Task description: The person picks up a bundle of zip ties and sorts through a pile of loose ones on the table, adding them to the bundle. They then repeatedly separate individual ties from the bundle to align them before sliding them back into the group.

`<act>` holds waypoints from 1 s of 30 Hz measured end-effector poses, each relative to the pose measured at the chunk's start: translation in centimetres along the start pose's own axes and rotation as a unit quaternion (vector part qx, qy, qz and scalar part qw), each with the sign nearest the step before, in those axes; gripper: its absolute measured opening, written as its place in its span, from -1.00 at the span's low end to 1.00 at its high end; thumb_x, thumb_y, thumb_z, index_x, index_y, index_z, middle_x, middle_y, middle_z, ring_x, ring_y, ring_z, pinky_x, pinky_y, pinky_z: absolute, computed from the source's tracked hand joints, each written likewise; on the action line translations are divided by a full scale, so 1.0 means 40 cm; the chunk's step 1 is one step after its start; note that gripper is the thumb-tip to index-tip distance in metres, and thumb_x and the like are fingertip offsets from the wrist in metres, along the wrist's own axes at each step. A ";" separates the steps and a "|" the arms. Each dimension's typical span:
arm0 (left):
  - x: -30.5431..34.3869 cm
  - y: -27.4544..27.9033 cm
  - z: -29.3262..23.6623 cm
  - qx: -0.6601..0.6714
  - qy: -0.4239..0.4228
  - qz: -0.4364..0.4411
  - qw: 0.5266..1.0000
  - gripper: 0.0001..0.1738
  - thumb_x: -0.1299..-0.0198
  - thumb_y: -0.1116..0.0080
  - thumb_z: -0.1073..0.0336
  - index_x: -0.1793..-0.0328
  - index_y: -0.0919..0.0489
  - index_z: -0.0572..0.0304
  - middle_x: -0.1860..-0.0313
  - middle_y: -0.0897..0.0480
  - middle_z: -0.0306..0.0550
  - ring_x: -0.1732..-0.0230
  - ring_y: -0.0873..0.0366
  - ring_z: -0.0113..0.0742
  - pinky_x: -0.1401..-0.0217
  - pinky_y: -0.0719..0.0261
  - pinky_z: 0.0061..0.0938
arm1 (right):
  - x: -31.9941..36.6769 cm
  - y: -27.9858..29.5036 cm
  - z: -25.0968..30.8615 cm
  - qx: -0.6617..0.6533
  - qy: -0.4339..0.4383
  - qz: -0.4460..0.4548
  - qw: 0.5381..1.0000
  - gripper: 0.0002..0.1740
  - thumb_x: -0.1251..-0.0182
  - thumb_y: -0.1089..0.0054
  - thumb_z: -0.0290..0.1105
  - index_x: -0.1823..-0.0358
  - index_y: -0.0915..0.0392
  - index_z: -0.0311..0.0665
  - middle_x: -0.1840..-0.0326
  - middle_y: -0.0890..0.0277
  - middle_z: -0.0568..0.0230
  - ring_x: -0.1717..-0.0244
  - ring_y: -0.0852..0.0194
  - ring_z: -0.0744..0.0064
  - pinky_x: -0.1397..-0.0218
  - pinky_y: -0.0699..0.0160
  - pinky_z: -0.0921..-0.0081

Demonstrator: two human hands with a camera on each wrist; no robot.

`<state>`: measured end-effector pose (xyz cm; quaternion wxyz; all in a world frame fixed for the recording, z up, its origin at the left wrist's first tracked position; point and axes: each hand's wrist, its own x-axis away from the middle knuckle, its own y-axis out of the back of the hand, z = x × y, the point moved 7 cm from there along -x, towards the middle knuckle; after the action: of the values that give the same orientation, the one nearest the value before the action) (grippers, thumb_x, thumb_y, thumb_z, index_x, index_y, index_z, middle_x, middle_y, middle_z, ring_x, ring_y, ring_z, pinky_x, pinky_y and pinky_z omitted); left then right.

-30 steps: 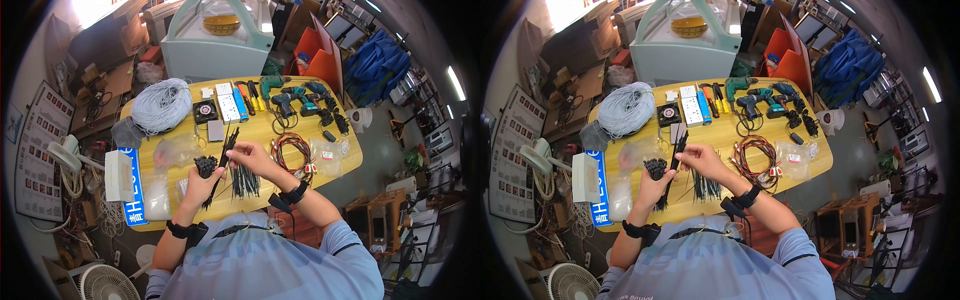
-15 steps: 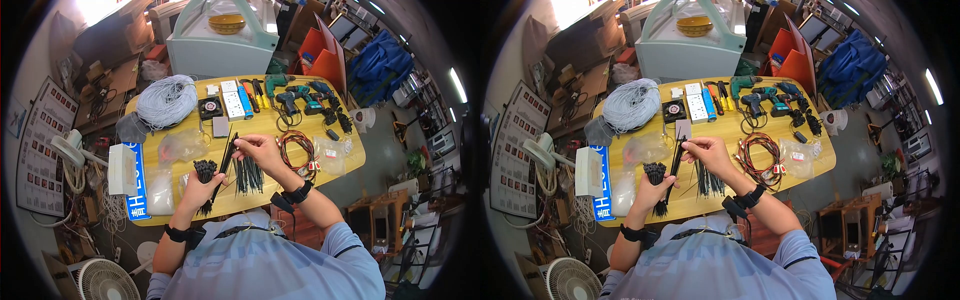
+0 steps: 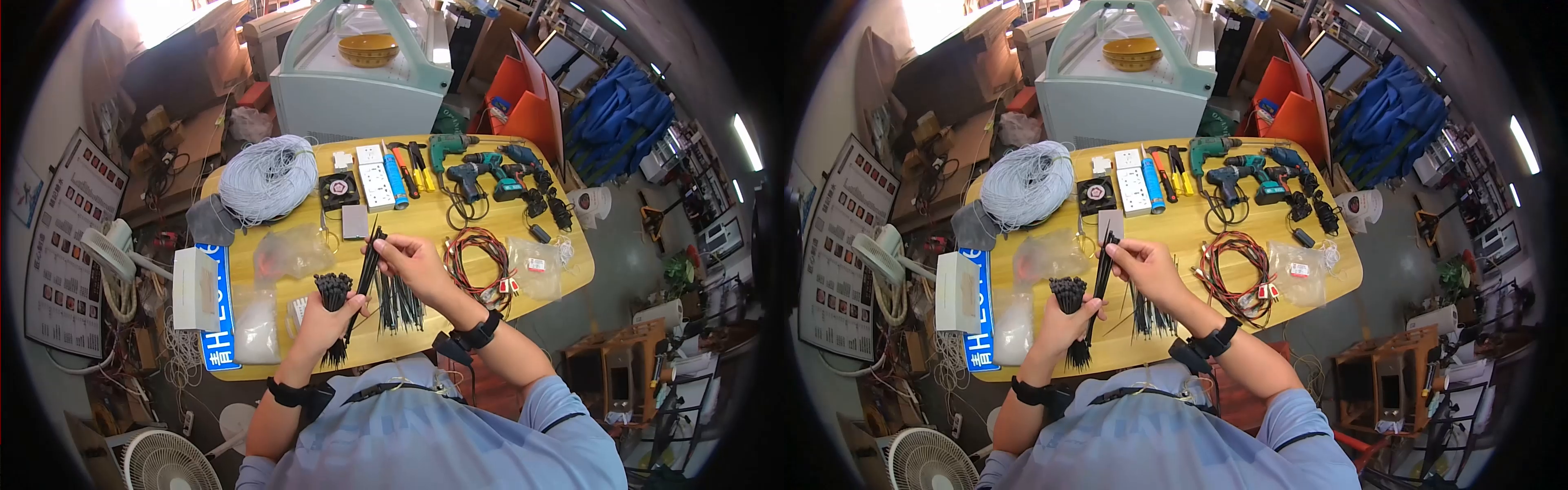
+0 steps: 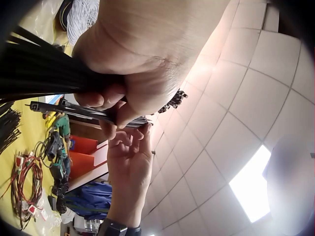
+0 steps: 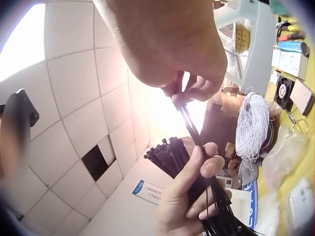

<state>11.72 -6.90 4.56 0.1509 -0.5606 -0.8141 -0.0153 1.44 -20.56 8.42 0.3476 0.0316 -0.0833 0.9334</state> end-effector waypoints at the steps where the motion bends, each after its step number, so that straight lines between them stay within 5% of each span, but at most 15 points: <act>1: 0.002 -0.001 -0.008 0.024 -0.009 -0.019 0.999 -0.83 -0.31 -0.27 0.35 0.15 -0.60 0.34 0.42 -0.69 -0.08 0.73 -0.31 -0.65 0.69 -0.24 -0.68 | -0.002 0.003 0.008 0.007 0.009 -0.005 1.000 -0.71 -0.55 -0.09 -0.30 -0.02 -0.68 -0.35 0.43 -0.48 0.59 0.45 -0.28 0.84 0.38 -0.26 0.79; 4: -0.008 -0.002 -0.016 0.000 -0.014 -0.014 1.000 -0.82 -0.32 -0.26 0.34 0.14 -0.64 0.37 0.44 -0.68 -0.13 0.74 -0.29 -0.65 0.69 -0.22 -0.69 | -0.002 -0.006 0.021 0.010 0.019 -0.023 0.999 -0.70 -0.53 -0.11 -0.29 -0.03 -0.68 -0.35 0.45 -0.46 0.60 0.46 -0.25 0.82 0.40 -0.21 0.78; 6: -0.009 -0.004 -0.015 -0.005 -0.005 -0.014 1.000 -0.81 -0.32 -0.25 0.34 0.14 -0.66 0.38 0.46 -0.66 -0.16 0.74 -0.27 -0.66 0.70 -0.20 -0.69 | 0.007 -0.005 0.038 -0.042 0.038 -0.073 0.996 -0.77 -0.49 -0.18 -0.30 0.17 -0.71 -0.30 0.54 -0.41 0.58 0.52 -0.22 0.81 0.47 -0.15 0.76; 20: 0.034 0.009 0.006 0.017 -0.010 -0.020 1.000 -0.82 -0.31 -0.26 0.36 0.15 -0.67 0.40 0.43 -0.71 -0.10 0.76 -0.25 -0.66 0.71 -0.18 -0.67 | 0.041 -0.018 0.025 -0.110 0.066 -0.084 0.988 -0.75 -0.50 -0.17 -0.31 0.08 -0.67 -0.35 0.53 -0.45 0.51 0.51 -0.26 0.78 0.45 -0.19 0.74; 24: 0.054 0.017 -0.002 -0.007 -0.013 -0.008 1.000 -0.82 -0.31 -0.26 0.36 0.16 -0.67 0.41 0.44 -0.70 -0.09 0.76 -0.25 -0.66 0.71 -0.19 -0.67 | 0.044 -0.041 0.020 -0.045 0.051 -0.050 0.996 -0.72 -0.53 -0.12 -0.30 -0.04 -0.64 -0.35 0.36 -0.54 0.52 0.45 -0.26 0.80 0.38 -0.23 0.77; 27: 0.062 0.020 -0.002 -0.014 -0.014 -0.002 1.000 -0.81 -0.31 -0.25 0.36 0.17 -0.67 0.41 0.44 -0.70 -0.09 0.76 -0.25 -0.66 0.71 -0.19 -0.67 | 0.042 -0.047 0.013 -0.036 0.033 -0.051 0.997 -0.69 -0.54 -0.10 -0.29 -0.10 -0.64 -0.33 0.04 -0.65 0.47 0.42 -0.23 0.80 0.32 -0.30 0.79; 30: 0.063 0.018 0.005 -0.005 -0.016 -0.004 1.000 -0.81 -0.32 -0.25 0.35 0.16 -0.67 0.41 0.44 -0.70 -0.08 0.76 -0.24 -0.66 0.71 -0.20 -0.68 | 0.048 -0.045 0.017 -0.052 0.037 -0.051 0.997 -0.69 -0.54 -0.10 -0.28 -0.10 -0.63 -0.34 0.13 -0.64 0.48 0.43 -0.21 0.79 0.33 -0.29 0.79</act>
<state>11.52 -4.30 4.93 0.1353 -0.5586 -0.8182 -0.0111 1.16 -18.12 9.56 0.3992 -0.0170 -0.1169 0.9092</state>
